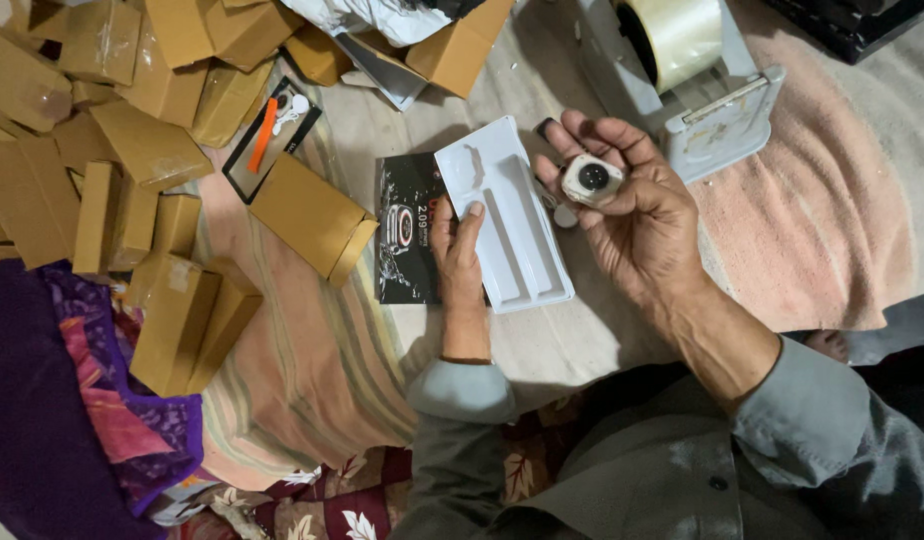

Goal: The person packs smart watches into cardboard boxes. They open a watch box, place the watch and accessories inside, close the box, insert it into a shipping box, and seal the box with tape.

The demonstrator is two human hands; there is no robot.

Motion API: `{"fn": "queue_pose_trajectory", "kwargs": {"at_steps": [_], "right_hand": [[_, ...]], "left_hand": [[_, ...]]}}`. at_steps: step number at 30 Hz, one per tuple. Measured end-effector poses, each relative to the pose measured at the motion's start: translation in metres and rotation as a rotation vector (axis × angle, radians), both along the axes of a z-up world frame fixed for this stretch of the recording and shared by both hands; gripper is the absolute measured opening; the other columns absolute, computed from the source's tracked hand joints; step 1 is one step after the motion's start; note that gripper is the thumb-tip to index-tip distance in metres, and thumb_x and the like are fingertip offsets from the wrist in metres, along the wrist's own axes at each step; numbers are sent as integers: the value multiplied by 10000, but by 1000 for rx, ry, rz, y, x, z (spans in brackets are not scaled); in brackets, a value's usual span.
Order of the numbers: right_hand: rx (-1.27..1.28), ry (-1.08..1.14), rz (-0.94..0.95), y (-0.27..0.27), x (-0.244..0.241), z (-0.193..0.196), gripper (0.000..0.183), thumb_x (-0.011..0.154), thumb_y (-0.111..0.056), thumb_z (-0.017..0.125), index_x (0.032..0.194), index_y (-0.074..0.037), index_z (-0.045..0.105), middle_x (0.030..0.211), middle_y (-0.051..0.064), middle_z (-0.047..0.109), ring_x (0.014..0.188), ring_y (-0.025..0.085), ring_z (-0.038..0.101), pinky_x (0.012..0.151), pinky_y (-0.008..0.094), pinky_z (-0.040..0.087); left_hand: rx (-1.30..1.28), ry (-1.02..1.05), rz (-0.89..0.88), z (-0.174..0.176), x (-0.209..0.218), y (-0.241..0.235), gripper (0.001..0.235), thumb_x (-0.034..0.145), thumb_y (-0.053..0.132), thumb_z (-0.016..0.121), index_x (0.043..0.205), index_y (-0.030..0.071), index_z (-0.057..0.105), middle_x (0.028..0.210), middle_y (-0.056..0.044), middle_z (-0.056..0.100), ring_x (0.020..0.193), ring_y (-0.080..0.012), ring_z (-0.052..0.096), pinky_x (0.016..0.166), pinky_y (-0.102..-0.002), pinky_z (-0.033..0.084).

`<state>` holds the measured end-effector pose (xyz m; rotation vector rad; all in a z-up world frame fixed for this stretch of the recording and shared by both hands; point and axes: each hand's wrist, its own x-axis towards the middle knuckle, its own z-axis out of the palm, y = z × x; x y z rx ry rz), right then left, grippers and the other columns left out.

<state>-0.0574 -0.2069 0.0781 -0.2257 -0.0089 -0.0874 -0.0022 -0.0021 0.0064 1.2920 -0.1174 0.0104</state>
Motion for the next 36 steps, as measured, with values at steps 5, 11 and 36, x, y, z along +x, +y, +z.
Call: {"fn": "queue_pose_trajectory", "kwargs": {"at_steps": [5, 11, 36], "right_hand": [[-70, -15, 40, 2, -1, 8, 725, 714, 208, 394, 1405, -8, 434, 1566, 218, 431, 1484, 359, 487, 1082, 424, 552], [-229, 56, -11, 3, -1, 9, 741, 771, 262, 349, 1457, -13, 405, 1589, 203, 432, 1448, 360, 507, 1053, 466, 525], [-232, 14, -57, 17, 12, 14, 604, 990, 99, 460, 1563, -19, 308, 1561, 233, 447, 1403, 359, 549, 993, 365, 504]], "left_hand": [[-24, -5, -14, -2, 1, 1, 261, 991, 131, 638, 1225, 15, 642, 1060, -27, 678, 935, -105, 588, 850, -267, 468], [-20, -8, -7, 1, 1, 0, 269, 990, 133, 637, 1232, 15, 647, 1067, -27, 681, 947, -101, 594, 858, -262, 474], [33, -107, -15, -6, 4, 1, 255, 1006, 142, 623, 1228, 18, 637, 1083, -10, 679, 982, -85, 585, 900, -259, 468]]}}
